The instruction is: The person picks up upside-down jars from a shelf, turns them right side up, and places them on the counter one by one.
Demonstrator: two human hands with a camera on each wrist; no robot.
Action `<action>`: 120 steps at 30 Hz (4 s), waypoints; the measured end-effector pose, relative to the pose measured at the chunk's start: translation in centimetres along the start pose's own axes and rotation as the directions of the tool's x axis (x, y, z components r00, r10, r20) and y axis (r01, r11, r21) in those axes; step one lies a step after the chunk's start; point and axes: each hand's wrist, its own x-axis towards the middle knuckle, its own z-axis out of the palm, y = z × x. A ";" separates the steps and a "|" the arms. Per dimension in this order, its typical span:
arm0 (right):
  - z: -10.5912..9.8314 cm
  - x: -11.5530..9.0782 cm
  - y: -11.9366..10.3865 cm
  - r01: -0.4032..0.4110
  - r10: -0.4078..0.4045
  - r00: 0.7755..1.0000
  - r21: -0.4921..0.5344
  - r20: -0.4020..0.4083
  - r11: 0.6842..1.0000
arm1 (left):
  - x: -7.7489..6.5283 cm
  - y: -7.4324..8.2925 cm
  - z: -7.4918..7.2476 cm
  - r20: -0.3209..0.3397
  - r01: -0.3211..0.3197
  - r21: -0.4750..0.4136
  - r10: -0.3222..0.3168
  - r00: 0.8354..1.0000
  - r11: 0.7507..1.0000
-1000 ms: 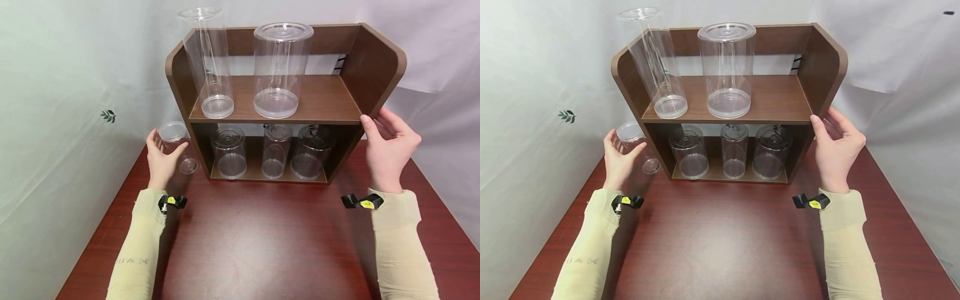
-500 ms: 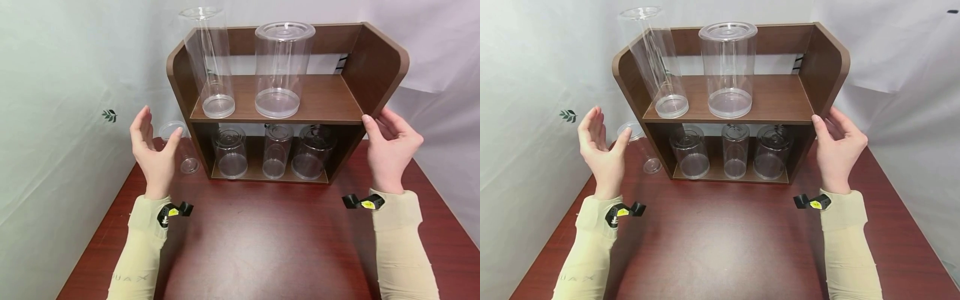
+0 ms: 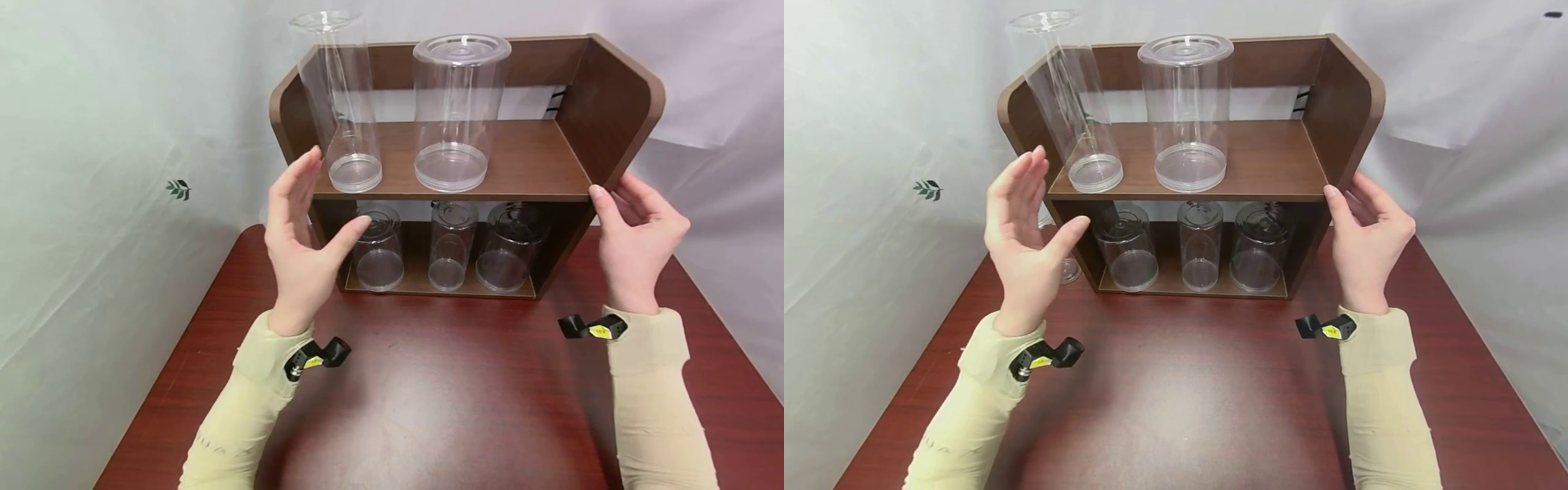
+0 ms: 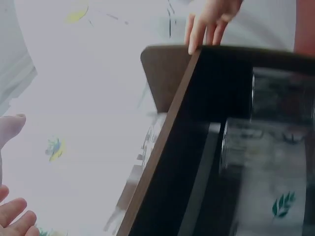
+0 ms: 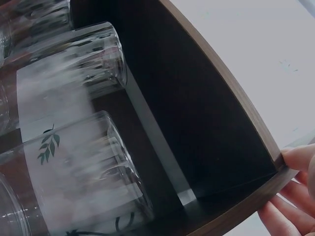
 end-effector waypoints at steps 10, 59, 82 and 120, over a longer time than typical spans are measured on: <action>-0.4 0.5 0.3 -0.002 0.002 1.000 -0.049 0.004 0.999 | 1.2 1.3 3.8 0.138 0.039 0.034 -0.044 0.989 0.999; -1.2 1.4 -1.3 -0.010 0.037 0.996 -0.315 0.080 0.949 | 6.0 -6.2 10.1 0.195 0.444 0.197 -0.479 0.856 0.874; -1.6 1.3 -1.3 -0.030 0.049 0.996 -0.244 0.070 0.969 | 3.5 -2.5 9.0 0.192 0.376 -0.005 -0.368 0.910 0.927; -1.4 0.0 -3.2 -0.008 0.028 0.998 -0.315 0.061 0.949 | -9.7 -2.8 3.5 0.261 0.488 -0.135 -0.445 0.857 0.862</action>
